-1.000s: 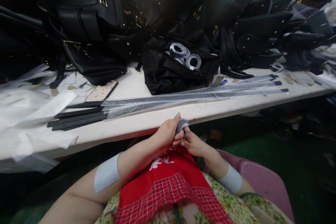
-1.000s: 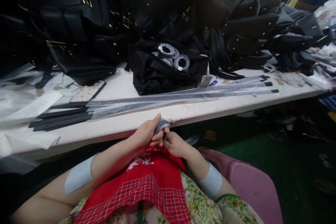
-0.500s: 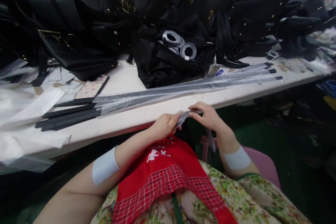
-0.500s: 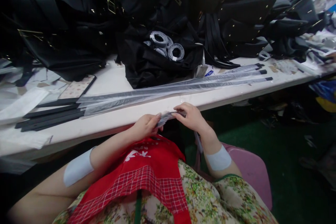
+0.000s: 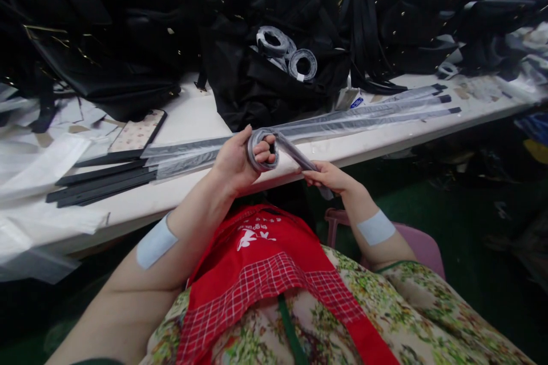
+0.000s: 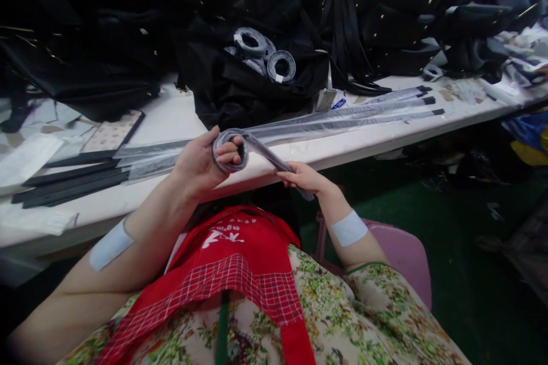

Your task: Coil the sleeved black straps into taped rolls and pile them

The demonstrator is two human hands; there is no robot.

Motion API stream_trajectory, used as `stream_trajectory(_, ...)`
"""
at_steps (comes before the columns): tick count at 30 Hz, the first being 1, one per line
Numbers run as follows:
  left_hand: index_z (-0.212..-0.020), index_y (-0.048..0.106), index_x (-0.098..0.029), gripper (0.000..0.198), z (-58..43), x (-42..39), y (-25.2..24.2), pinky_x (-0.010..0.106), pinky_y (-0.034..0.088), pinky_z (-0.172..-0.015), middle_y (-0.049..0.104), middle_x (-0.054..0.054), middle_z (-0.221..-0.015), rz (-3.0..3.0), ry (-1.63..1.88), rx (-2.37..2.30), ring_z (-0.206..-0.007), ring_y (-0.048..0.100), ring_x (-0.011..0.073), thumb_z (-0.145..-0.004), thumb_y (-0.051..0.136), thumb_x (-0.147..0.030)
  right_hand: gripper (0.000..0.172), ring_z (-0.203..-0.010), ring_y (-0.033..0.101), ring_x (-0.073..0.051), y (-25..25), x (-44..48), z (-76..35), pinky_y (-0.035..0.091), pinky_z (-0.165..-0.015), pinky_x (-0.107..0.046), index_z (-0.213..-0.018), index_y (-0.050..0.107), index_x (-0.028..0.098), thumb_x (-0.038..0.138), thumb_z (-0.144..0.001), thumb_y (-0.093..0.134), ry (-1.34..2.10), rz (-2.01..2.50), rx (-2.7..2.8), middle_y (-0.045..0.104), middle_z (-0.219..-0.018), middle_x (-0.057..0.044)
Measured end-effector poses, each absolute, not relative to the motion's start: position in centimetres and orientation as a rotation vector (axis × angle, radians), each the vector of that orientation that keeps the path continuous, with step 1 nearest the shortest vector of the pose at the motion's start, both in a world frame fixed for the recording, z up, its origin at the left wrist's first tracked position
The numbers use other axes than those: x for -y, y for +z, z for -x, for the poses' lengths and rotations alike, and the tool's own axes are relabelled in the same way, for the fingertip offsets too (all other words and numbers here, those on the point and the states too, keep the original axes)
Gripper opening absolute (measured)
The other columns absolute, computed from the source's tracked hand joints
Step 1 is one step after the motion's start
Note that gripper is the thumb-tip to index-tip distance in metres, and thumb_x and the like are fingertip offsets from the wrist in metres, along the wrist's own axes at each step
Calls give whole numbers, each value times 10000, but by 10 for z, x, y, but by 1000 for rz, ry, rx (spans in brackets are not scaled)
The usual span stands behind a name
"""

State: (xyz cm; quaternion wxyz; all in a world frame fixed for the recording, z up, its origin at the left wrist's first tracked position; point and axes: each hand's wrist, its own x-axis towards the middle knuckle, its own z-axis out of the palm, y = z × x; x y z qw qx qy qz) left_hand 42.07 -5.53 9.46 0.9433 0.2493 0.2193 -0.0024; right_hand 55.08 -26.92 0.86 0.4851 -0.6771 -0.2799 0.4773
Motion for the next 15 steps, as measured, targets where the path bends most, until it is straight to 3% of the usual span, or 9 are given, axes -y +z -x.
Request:
stream_trajectory(3, -863, 615, -75, 493, -421, 46, 102, 241, 547, -555, 429, -42, -478, -483, 84, -466, -385, 461, 82, -1022, 242, -355, 383, -491, 449, -49, 6, 270, -554, 336, -457, -163, -1020, 669, 111, 444, -832, 655, 1245, 1535, 629, 533, -613, 44)
stream_trajectory(9, -855, 611, -94, 474, -428, 27, 102, 292, 577, -718, 573, 17, -602, -600, 310, -444, -521, 595, 102, -1022, 237, -335, 327, -443, 400, -33, 1, 264, -544, 489, -600, -211, -969, 660, 128, 440, -876, 625, 1311, 1306, 563, 527, -598, 62)
stream_trajectory(12, -848, 602, -125, 429, -438, 25, 86, 329, 563, -797, 644, 48, -703, -819, 526, -466, -640, 652, 136, -1002, 315, -406, 325, -420, 366, -29, 1, 253, -529, 501, -577, -214, -942, 641, 137, 455, -877, 622, 1377, 1235, 525, 508, -584, 74)
stream_trajectory(15, -963, 591, -162, 383, -441, 24, 62, 359, 529, -862, 682, 66, -825, -1321, 841, -458, -812, 677, 191, -961, 393, -489, 326, -412, 349, -32, 10, 245, -511, 492, -530, -209, -903, 622, 138, 463, -878, 620, 1445, 1197, 556, 501, -573, 73)
